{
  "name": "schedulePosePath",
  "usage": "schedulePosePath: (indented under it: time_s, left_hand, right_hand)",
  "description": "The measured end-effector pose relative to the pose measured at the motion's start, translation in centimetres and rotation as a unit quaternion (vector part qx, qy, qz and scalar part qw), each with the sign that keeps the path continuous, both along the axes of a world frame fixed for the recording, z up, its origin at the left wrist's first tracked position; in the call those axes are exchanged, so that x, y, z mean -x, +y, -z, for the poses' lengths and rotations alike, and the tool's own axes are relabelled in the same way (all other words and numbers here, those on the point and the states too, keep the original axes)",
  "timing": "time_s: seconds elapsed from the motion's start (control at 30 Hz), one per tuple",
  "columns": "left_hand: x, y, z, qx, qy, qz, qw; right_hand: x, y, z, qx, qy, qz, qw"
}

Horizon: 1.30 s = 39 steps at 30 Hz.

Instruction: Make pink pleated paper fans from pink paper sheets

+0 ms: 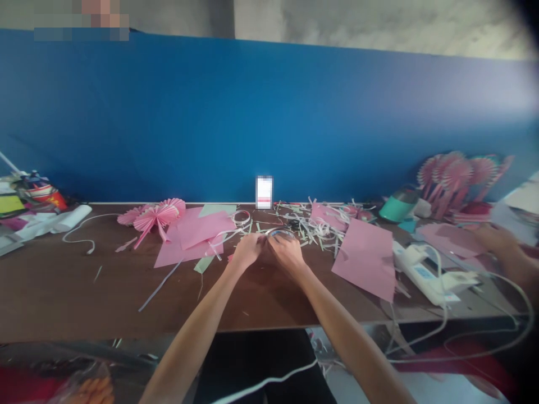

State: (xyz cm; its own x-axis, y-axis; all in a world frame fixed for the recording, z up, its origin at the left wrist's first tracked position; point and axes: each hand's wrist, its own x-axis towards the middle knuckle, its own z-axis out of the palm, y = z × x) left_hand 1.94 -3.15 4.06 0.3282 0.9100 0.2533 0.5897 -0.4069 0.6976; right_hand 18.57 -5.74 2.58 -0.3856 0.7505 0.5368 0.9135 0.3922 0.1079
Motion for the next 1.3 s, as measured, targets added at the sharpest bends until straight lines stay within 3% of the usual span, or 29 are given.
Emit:
schedulePosePath:
  time_s: [0.13, 0.23, 0.33, 0.47, 0.57, 0.63, 0.7, 0.8, 0.93, 1.1, 1.3]
  left_hand:
    - [0.5, 0.4, -0.3, 0.137, -0.155, 0.079, 0.975]
    - [0.8, 0.6, 0.0, 0.260, -0.255, 0.107, 0.925]
    - [1.4, 1.3, 0.7, 0.331, -0.325, 0.099, 0.880]
    - [3.2, 3.1, 1.6, 0.311, -0.443, -0.024, 0.841]
    - [4.1, 3.9, 1.9, 0.260, -0.575, -0.025, 0.776]
    - [3.9, 4.0, 2.1, 0.243, -0.609, -0.013, 0.755]
    - [3.4, 3.8, 2.3, 0.238, -0.603, 0.000, 0.761]
    - [2.7, 3.5, 2.6, 0.227, -0.560, 0.012, 0.797]
    - [2.5, 3.7, 3.0, 0.195, -0.503, -0.003, 0.842]
    - [2.6, 4.0, 3.2, 0.181, -0.506, -0.027, 0.843]
    - [2.6, 3.7, 3.1, 0.176, -0.503, -0.002, 0.846]
  right_hand:
    - [-0.3, 0.3, 0.6, -0.062, -0.009, -0.047, 0.997]
    - [-0.6, 0.5, 0.8, -0.092, -0.002, -0.072, 0.993]
    - [-0.7, 0.5, 0.9, -0.099, 0.045, -0.092, 0.990]
    - [-1.1, 0.5, 0.8, -0.089, 0.222, -0.060, 0.969]
    - [-1.6, 0.8, 0.6, -0.025, 0.355, -0.046, 0.934]
    - [-1.9, 1.2, 0.5, 0.045, 0.396, -0.067, 0.915]
    - [-2.1, 1.5, 0.5, 0.094, 0.410, -0.094, 0.902]
    - [-2.2, 1.7, 0.6, 0.138, 0.414, -0.122, 0.891]
    - [-2.0, 1.8, 0.8, 0.184, 0.408, -0.112, 0.887]
    - [-1.7, 1.7, 1.0, 0.225, 0.390, -0.086, 0.889]
    - [-1.3, 2.1, 1.5, 0.216, 0.327, 0.026, 0.920]
